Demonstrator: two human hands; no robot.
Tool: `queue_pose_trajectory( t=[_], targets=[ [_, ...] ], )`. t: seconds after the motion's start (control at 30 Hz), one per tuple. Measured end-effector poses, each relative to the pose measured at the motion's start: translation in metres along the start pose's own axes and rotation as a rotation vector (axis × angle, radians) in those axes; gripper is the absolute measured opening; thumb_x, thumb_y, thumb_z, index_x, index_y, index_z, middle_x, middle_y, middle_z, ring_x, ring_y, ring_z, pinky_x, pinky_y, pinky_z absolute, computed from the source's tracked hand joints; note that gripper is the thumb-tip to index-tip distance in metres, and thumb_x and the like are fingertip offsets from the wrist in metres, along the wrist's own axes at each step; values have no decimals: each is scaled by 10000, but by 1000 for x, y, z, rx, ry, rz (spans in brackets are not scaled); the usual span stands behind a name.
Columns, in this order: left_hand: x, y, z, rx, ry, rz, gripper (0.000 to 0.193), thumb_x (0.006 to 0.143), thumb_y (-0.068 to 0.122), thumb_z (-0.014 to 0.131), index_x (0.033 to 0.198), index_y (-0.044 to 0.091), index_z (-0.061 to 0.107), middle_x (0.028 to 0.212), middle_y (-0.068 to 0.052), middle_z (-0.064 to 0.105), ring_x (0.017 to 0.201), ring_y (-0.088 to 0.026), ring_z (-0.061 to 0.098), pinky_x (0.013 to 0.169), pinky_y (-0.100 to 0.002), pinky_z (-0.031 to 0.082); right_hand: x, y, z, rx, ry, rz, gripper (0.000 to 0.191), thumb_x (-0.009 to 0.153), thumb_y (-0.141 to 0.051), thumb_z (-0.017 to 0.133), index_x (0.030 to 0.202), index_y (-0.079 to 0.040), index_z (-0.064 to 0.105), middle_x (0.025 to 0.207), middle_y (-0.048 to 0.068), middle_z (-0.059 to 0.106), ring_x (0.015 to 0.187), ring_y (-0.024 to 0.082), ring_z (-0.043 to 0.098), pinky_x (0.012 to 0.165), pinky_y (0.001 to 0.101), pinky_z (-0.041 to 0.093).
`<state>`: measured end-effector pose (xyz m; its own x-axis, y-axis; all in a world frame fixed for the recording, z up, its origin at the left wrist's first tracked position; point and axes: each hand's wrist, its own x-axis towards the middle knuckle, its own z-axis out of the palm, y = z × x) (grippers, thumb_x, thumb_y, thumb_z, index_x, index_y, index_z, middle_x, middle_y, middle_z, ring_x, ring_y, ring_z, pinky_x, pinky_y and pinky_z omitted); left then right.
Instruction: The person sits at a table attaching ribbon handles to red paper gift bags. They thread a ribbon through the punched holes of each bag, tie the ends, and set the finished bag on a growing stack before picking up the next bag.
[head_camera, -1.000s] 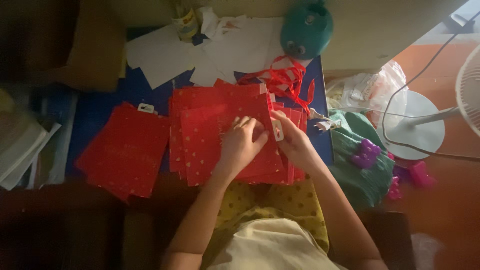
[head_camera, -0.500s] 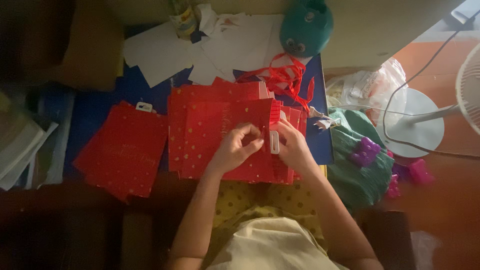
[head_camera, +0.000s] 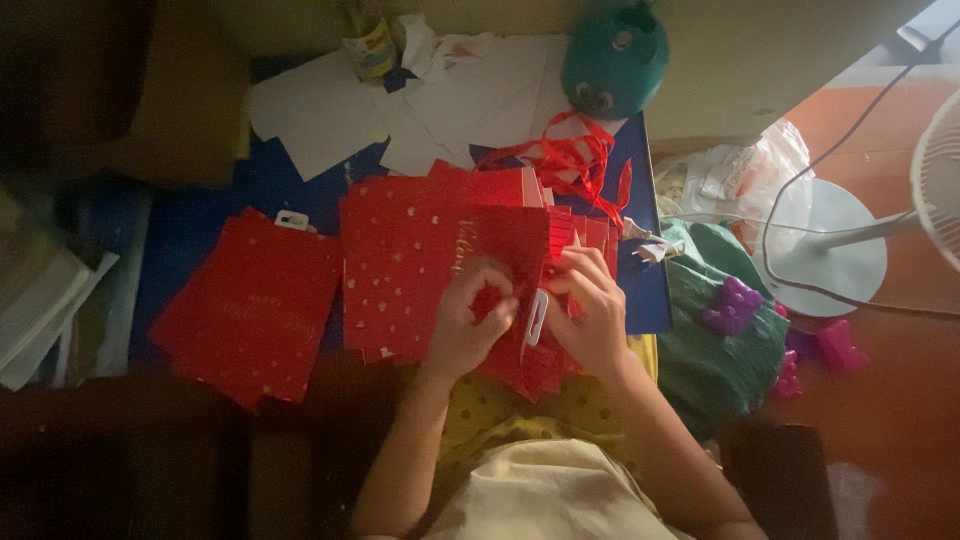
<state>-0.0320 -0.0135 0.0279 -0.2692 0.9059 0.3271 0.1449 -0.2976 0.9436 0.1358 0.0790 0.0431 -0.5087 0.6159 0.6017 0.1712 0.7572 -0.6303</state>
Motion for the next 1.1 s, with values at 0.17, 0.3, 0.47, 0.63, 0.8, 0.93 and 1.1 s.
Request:
queue_pose_trajectory(
  t=[0.17,0.3,0.47,0.63,0.8,0.93,1.1],
  targets=[
    [-1,5,1,11,104,19,86,885,25,628,918,56,555,993,-61,622,939,-181,600,897,-321,486,-7,17,-2,228,-281,372,73,892,-57,726,868,-1,685,781,109,679,747,207,605,640,320,495],
    [-2,-6,7,60,196,19,97,871,5,612,936,48,555,1034,-74,632,985,-180,600,919,-326,476,-10,41,-4,875,-268,791,208,1021,-169,628,860,-44,672,671,29,697,484,45,466,416,233,337],
    [-2,-27,13,65,252,-11,98,879,6,606,944,55,552,1001,-54,611,917,-141,571,864,-310,482,-7,47,-42,637,-317,894,233,1007,-233,625,909,-37,706,582,-2,586,461,98,531,401,273,382],
    [-4,-33,18,78,236,-40,107,899,30,645,933,61,549,946,-52,593,853,-145,549,802,-320,477,-1,26,-61,-238,-79,470,176,963,-145,707,1113,-57,733,826,85,669,753,223,630,660,347,513],
    [1,-30,17,166,162,74,112,911,60,659,947,60,553,1011,-79,632,942,-196,607,866,-346,492,5,11,-37,-277,-13,125,283,880,-8,721,1146,-103,725,1176,89,733,1127,264,689,979,384,551],
    [4,-27,17,223,100,44,88,907,75,641,936,71,558,986,-72,621,957,-205,628,893,-359,518,-3,-2,-2,-83,-55,196,459,778,68,652,1220,-41,711,1134,138,715,1106,317,652,922,387,548],
    [1,-24,12,169,73,67,95,900,43,638,902,65,546,1008,-81,653,967,-205,631,893,-381,514,-9,6,13,-156,-60,262,277,731,19,736,1000,-47,733,911,96,696,968,344,610,828,412,512]
  ],
)
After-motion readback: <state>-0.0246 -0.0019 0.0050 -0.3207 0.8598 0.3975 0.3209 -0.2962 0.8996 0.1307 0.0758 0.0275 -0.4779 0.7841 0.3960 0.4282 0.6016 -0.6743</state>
